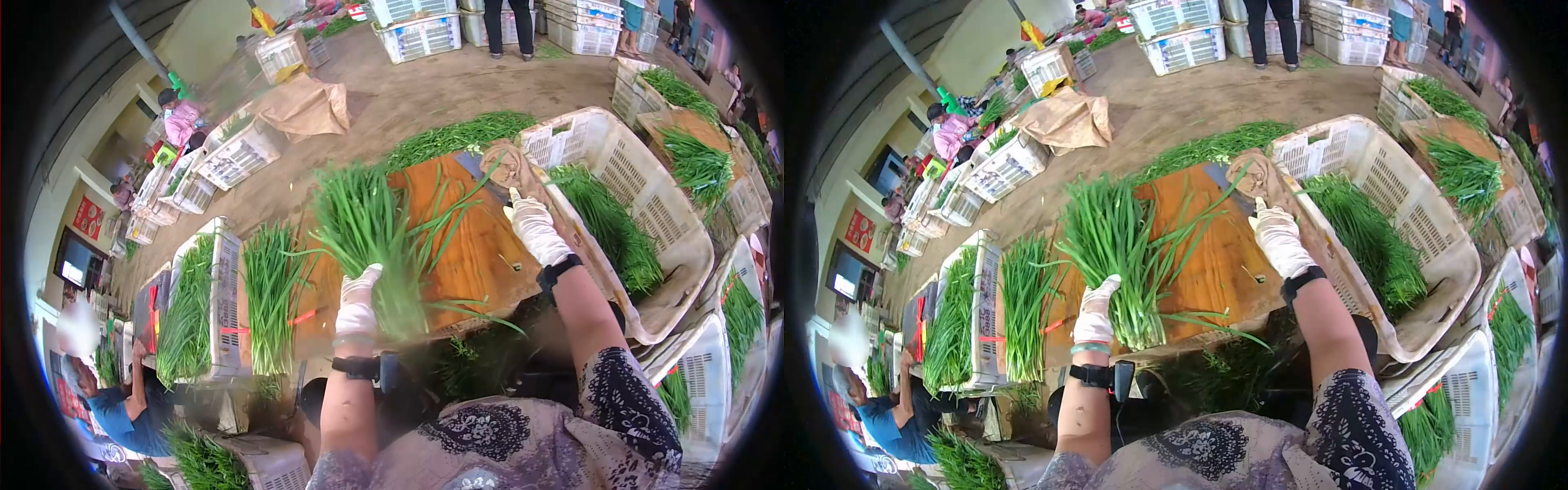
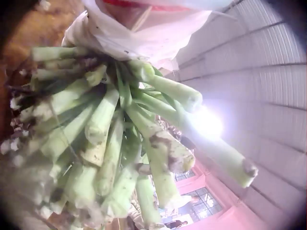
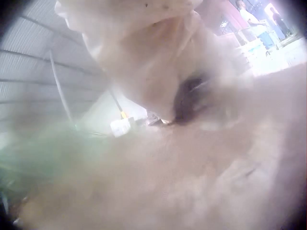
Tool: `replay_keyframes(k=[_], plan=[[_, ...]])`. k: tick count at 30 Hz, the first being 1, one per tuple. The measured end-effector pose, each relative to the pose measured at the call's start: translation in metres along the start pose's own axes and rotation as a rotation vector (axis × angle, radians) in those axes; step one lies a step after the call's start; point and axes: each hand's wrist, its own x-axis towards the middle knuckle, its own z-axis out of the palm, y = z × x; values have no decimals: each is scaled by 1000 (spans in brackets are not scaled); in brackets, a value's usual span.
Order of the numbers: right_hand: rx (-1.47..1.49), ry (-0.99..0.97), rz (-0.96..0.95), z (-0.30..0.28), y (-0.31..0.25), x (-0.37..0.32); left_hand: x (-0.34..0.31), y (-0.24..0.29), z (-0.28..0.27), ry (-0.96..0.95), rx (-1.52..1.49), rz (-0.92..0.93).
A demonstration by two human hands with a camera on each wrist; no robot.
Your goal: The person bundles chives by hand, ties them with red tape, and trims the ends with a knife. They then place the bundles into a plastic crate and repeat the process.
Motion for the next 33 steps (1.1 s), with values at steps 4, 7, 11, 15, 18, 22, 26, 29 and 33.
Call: replay_keyframes(k=[4,7,11,15,18,22,26,29,33], plan=[[-170,-148,17,-30,22,-27,-4,0,22,-74,213,30],[-217,111,-13,-32,25,-39,-6,12,11,-73,347,-40],[509,-583,-81,-32,-25,-61,25,-15,-28,-145,-151,-113],[969,-761,-120,-31,-98,-73,42,-13,-19,-97,-13,-114],[1296,-754,-372,-61,-172,-90,14,12,-10,-274,430,320],[1559,-829,-351,-44,-168,-86,-19,66,5,-285,-113,55],[1437,-660,27,-9,-92,-45,-3,42,-28,-303,917,195],[1391,-627,76,42,-42,-13,10,20,-43,-416,338,-35],[1747,-764,-131,-17,-47,-42,30,1,-46,-428,46,-217]])
